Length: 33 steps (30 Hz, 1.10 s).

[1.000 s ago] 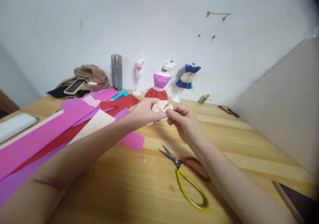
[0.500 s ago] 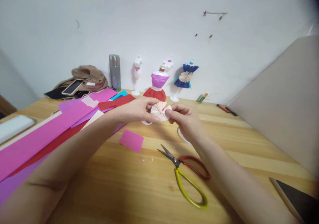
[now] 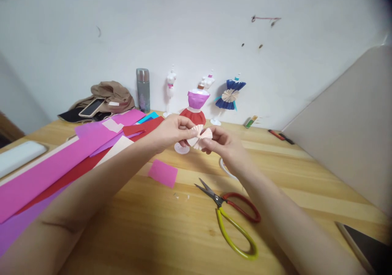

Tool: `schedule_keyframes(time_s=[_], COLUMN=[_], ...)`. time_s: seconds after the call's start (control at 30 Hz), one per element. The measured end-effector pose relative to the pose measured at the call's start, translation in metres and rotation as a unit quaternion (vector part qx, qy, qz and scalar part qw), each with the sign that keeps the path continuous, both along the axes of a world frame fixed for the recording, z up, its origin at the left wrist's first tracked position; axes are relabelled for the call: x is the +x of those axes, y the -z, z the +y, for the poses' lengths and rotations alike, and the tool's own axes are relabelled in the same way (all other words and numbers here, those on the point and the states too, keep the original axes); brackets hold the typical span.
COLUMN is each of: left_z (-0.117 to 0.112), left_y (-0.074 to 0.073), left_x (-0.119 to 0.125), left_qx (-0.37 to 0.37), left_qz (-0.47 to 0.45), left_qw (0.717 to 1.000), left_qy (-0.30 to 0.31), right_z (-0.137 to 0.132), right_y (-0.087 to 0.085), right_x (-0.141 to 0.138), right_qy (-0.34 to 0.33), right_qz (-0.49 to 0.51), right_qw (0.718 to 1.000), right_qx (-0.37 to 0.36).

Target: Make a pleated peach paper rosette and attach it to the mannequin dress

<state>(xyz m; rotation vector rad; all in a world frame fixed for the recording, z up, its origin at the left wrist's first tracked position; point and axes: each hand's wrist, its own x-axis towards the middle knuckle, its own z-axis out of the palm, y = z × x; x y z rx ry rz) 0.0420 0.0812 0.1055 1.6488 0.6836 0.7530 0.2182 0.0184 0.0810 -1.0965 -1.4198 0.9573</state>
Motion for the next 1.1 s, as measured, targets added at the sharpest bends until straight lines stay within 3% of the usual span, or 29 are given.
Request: schedule_keyframes(time_s=[0.3, 0.57, 0.67, 0.8, 1.0, 1.1], left_z=[-0.004, -0.008, -0.011, -0.013, -0.012, -0.011], left_y=[0.001, 0.005, 0.006, 0.01, 0.009, 0.01], left_x=[0.005, 0.008, 0.011, 0.015, 0.013, 0.011], left_qx=[0.004, -0.076, -0.098, -0.1, -0.102, -0.059], left_qz=[-0.007, -0.036, -0.041, -0.035, -0.045, -0.035], left_qw=[0.999, 0.996, 0.994, 0.994, 0.994, 0.997], left_qy=[-0.039, 0.014, -0.003, -0.02, -0.012, -0.019], right_z=[0.002, 0.003, 0.002, 0.0, 0.004, 0.004], right_y=[0.003, 0.008, 0.005, 0.004, 0.008, 0.008], right_x=[0.004, 0.001, -0.001, -0.002, 0.003, 0.005], right_qy=[-0.027, -0.002, -0.007, -0.049, -0.039, -0.043], right_qz=[0.089, 0.066, 0.052, 0.03, 0.064, 0.081], right_qw=[0.994, 0.998, 0.999, 0.998, 0.997, 0.995], right_qx=[-0.048, 0.01, 0.012, -0.012, -0.014, -0.025])
